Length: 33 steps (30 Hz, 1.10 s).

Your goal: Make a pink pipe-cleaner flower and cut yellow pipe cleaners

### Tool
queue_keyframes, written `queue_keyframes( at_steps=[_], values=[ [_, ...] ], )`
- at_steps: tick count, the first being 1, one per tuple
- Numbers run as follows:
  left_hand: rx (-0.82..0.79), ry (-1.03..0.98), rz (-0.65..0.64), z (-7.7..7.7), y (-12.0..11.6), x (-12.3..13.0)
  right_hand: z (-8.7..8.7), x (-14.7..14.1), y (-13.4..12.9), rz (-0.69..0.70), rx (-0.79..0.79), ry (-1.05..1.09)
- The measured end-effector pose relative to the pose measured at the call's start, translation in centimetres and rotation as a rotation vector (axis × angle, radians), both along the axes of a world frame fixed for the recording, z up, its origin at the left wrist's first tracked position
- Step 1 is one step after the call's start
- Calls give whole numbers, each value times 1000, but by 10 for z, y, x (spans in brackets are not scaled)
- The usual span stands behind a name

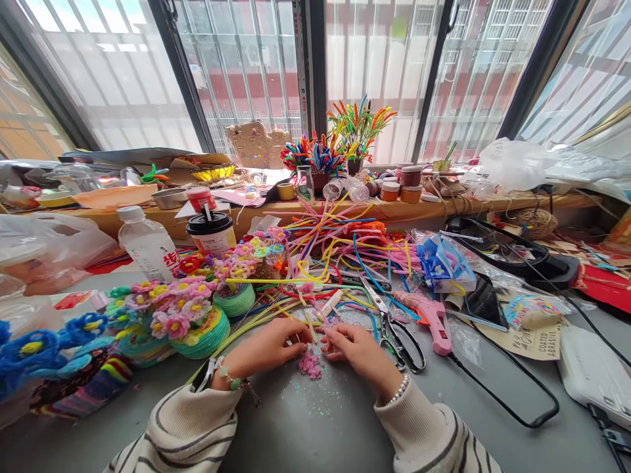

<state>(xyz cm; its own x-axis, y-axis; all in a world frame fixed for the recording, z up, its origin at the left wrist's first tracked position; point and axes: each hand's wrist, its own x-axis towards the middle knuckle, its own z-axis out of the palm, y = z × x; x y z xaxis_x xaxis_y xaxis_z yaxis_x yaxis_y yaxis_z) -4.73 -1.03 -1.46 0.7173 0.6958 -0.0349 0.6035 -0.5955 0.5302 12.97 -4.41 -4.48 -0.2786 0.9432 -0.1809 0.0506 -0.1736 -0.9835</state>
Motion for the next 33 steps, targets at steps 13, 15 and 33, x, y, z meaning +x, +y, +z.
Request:
queue_keyframes(
  at_steps=[13, 15, 33],
  values=[
    [350, 32, 543, 2, 13, -15, 10, 10, 0, -89, 258, -371],
    [415, -37, 576, 2, 14, -15, 9, 12, -1, -65, 248, -427],
    [433, 20, 687, -5, 17, -14, 2, 16, 3, -85, 370, -844]
  ],
)
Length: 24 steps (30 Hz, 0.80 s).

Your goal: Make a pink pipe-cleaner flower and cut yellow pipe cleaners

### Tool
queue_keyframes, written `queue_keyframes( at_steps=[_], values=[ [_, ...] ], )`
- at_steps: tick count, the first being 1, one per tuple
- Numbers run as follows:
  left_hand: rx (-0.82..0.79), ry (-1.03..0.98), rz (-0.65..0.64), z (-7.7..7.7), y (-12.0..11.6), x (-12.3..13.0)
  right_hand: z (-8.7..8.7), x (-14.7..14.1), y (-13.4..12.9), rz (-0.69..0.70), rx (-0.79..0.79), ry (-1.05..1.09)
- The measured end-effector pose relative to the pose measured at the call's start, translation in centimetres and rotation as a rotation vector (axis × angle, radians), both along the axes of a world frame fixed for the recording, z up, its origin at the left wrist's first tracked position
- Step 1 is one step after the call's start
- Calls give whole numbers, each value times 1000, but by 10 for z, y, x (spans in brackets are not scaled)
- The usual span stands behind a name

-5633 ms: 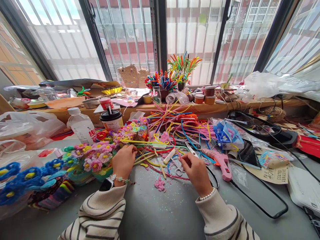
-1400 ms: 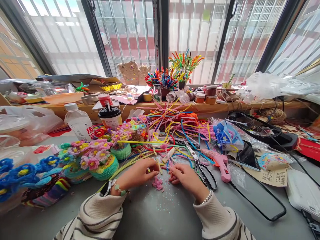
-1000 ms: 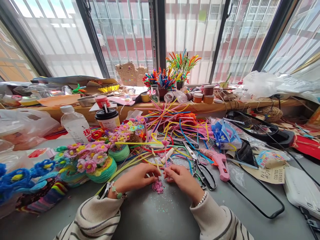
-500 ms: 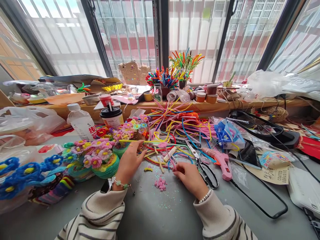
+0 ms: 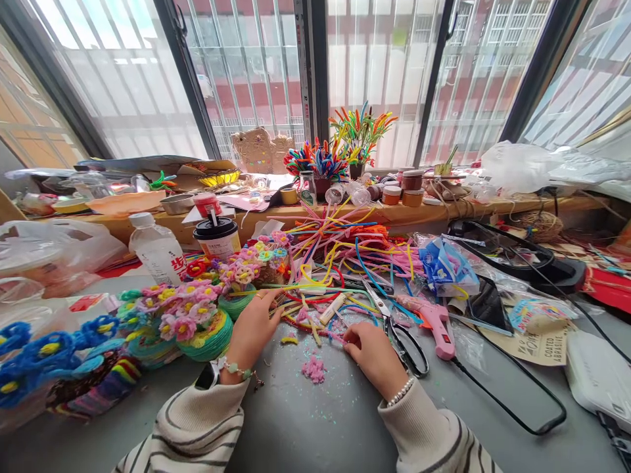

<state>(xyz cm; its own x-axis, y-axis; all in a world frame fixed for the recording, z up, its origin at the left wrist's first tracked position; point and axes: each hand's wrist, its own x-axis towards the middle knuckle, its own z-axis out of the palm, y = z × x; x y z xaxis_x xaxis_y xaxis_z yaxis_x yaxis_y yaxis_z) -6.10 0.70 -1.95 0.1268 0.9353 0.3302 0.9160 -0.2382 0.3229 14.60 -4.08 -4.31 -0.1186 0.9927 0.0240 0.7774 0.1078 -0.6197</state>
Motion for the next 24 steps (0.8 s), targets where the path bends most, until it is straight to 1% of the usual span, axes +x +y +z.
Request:
queue_keyframes(
  at_steps=[6, 11, 14, 18, 21, 23, 24],
  values=[
    [-76, 95, 74, -2, 2, -6, -2, 3, 0, 13, 31, 13],
    [-45, 211, 136, -1, 2, -6, -2, 3, 1, -29, 58, 29],
    [-58, 234, 154, 0, 3, -5, -3, 2, 2, -50, 74, 32],
    [-80, 227, 183, 1, 5, -4, -5, 3, 2, -53, 90, 54],
    [9, 181, 194, 3, 3, -2, -4, 2, 1, -42, 97, 78],
    [71, 104, 162, 5, 1, 0, -2, 1, 1, -37, 105, 91],
    [81, 44, 118, 5, 0, 1, -1, 0, 0, -34, 109, 99]
  ],
)
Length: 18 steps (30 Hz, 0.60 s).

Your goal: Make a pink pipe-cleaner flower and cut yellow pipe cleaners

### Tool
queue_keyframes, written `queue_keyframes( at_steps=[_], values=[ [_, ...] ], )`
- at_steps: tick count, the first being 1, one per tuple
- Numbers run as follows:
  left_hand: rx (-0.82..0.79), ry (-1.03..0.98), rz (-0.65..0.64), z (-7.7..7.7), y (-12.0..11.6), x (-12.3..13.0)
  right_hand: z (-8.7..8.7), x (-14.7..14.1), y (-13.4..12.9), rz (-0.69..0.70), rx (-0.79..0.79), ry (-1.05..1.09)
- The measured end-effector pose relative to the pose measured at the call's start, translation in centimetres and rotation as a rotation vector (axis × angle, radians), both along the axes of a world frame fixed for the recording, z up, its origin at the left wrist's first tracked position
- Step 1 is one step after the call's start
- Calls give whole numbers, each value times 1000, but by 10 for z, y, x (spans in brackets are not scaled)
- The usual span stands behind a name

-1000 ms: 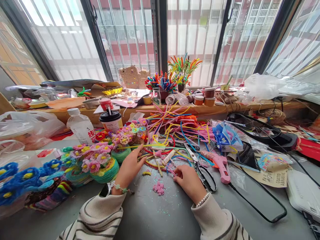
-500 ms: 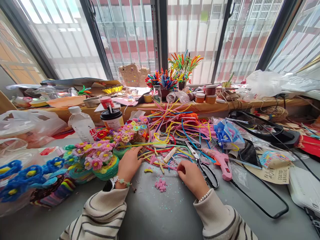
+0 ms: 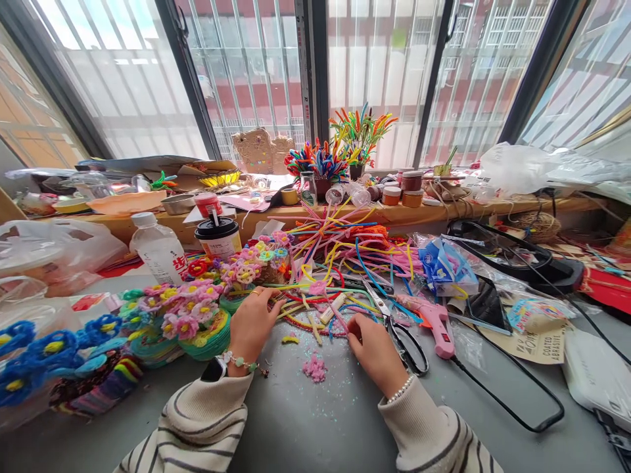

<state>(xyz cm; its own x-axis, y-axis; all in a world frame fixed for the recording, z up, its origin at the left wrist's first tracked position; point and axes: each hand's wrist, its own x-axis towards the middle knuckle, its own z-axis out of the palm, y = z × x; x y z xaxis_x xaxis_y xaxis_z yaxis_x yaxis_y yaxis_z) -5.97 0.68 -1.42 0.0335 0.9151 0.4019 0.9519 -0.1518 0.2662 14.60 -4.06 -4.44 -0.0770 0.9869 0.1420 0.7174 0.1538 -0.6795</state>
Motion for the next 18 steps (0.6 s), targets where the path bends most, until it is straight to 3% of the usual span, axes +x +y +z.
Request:
queue_keyframes(
  at_steps=[2, 5, 8, 18],
  values=[
    [-41, -152, -152, 1, -2, 4, 1, -2, -1, 14, 13, 21],
    [-234, -382, -426, 0, -5, 12, 0, -7, -1, 63, 38, 45],
    [-368, -525, -581, -1, -6, 18, -2, -11, -2, 124, 70, 14],
    [-344, -739, -577, 3, -9, 20, -3, -21, -6, 229, 103, 6]
  ],
)
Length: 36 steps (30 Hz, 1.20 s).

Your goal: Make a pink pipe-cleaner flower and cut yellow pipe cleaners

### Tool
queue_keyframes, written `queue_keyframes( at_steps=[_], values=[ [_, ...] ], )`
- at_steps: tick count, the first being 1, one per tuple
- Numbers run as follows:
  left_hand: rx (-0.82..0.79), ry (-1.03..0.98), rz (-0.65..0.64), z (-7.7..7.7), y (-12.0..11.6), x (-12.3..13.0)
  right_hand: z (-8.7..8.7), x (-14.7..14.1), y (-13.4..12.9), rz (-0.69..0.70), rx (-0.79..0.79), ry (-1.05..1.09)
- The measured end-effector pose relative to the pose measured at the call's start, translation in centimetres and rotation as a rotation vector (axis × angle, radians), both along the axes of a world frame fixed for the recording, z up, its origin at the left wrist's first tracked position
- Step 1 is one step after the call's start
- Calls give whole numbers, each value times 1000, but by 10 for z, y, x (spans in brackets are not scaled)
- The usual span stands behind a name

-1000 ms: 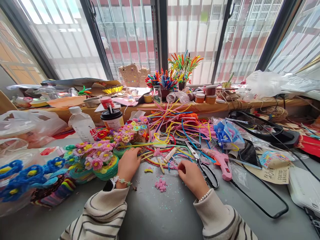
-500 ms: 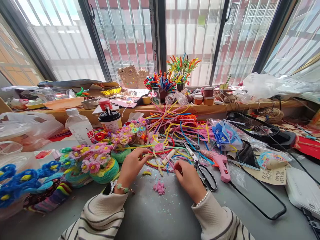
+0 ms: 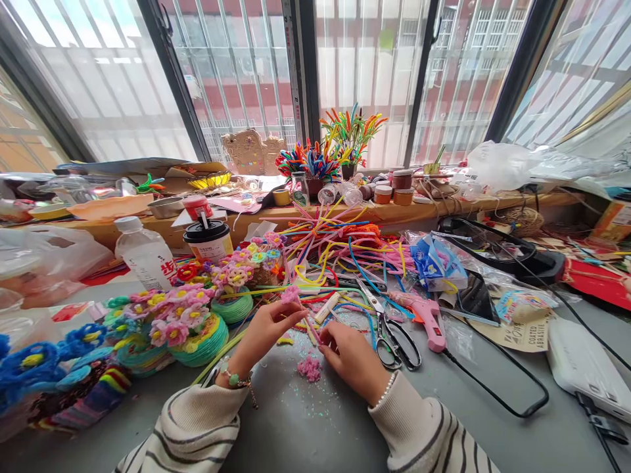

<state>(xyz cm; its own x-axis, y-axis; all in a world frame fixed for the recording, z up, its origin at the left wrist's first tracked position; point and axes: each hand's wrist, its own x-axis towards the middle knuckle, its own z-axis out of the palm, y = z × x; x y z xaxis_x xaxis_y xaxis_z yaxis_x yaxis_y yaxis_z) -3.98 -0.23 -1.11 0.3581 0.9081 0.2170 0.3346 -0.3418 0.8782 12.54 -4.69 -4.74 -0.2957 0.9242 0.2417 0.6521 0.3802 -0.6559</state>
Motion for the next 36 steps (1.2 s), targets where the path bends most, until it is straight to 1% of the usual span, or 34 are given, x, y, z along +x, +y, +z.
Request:
queue_keyframes(
  at_steps=[4, 9, 12, 16, 19, 24, 27, 31, 36],
  values=[
    [44, -73, 113, 1, 1, -2, 1, 1, 0, -32, 23, -24],
    [175, -171, 245, 5, 0, -6, 1, 6, 1, -92, 47, -39],
    [286, -134, 329, 5, -1, -8, 0, 7, 2, -111, 56, -30],
    [443, -13, 480, 4, -1, -9, -1, 8, 2, -125, 58, -19],
    [496, 37, 482, 4, -2, -9, -1, 8, 3, -129, 47, -11],
    [532, 52, 469, 5, -3, -10, 0, 8, 2, -132, 39, -10],
    [548, 32, 440, 5, -3, -10, 1, 8, 2, -135, 41, -14],
    [563, 10, 436, 6, -2, -10, 1, 8, 2, -135, 37, -21],
    [600, 10, 475, 8, -4, -9, 1, 7, 2, -147, 50, -46]
  ],
)
